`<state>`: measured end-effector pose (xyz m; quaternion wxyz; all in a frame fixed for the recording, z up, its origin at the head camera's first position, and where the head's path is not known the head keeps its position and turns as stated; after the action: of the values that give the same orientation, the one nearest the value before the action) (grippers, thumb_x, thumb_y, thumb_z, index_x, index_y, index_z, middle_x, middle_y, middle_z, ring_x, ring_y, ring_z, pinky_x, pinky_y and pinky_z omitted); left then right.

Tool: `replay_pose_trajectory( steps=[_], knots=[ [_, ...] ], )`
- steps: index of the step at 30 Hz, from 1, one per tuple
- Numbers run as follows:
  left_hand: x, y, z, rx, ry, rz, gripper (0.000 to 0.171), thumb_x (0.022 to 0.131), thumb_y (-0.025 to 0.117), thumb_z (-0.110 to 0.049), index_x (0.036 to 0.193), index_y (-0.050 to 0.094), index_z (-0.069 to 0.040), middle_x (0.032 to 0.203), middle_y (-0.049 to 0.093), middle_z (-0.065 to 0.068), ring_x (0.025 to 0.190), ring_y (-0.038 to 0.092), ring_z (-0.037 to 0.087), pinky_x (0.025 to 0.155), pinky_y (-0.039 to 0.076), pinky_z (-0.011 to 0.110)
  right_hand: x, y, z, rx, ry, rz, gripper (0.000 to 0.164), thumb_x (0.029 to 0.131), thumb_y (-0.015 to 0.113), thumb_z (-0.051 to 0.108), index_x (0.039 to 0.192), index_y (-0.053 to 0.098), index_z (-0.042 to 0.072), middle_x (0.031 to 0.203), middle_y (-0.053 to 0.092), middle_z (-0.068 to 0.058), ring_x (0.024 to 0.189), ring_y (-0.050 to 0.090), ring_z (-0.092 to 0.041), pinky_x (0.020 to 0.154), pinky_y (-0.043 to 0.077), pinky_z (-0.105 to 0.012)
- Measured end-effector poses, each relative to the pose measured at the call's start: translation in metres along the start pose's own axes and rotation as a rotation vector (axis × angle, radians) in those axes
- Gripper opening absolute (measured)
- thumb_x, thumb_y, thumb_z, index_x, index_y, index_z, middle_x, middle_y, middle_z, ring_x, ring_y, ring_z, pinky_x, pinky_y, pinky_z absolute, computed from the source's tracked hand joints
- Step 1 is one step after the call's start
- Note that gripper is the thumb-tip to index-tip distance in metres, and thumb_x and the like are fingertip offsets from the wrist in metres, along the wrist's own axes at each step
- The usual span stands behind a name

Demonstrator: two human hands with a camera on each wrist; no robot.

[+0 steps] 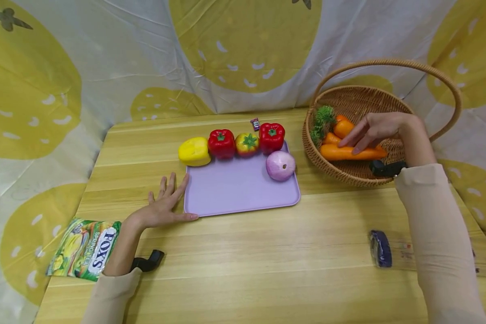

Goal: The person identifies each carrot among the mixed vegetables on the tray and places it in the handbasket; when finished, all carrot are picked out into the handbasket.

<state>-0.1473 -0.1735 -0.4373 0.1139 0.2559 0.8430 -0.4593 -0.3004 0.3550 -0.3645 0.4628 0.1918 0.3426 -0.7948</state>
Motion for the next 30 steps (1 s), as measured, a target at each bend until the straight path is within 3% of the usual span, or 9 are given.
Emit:
replay_pose_trajectory(
  steps=[8, 15, 30],
  knots=[
    [0.009, 0.006, 0.014, 0.058, -0.031, -0.007, 0.125, 0.080, 0.066, -0.082, 0.164, -0.015, -0.037, 0.168, -0.033, 0.014, 0.154, -0.035, 0.040, 0.111, -0.020, 0.081, 0.002, 0.011, -0.001, 0.023, -0.008, 0.075, 0.041, 0.101, 0.065, 0.009, 0.139, 0.061, -0.008, 0.124, 0.076, 0.010, 0.111, 0.071, -0.004, 0.093, 0.058, -0.023],
    [0.010, 0.006, 0.015, 0.062, -0.035, -0.002, 0.126, 0.080, 0.069, -0.079, 0.164, -0.015, -0.035, 0.168, -0.033, 0.016, 0.153, -0.036, 0.039, 0.111, -0.021, 0.081, 0.012, 0.024, 0.001, 0.049, -0.085, 0.177, 0.035, 0.102, 0.061, 0.003, 0.134, 0.062, -0.012, 0.116, 0.078, -0.003, 0.102, 0.075, -0.012, 0.089, 0.062, -0.029],
    [0.014, 0.007, 0.019, 0.072, -0.042, -0.008, 0.126, 0.080, 0.068, -0.079, 0.164, -0.014, -0.036, 0.168, -0.033, 0.014, 0.153, -0.036, 0.039, 0.112, -0.020, 0.081, 0.018, 0.027, -0.001, 0.070, -0.029, 0.159, 0.036, 0.098, 0.066, 0.003, 0.132, 0.064, -0.011, 0.121, 0.077, -0.005, 0.105, 0.075, -0.016, 0.090, 0.062, -0.031]
  ],
)
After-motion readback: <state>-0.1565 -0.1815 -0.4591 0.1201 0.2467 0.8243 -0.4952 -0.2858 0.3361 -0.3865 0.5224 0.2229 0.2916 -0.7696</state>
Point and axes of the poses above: each hand's wrist, its own x-axis towards the middle knuckle, its own y-axis out of the palm, z = x × y, the point moved 7 cm from there along x, towards the middle knuckle
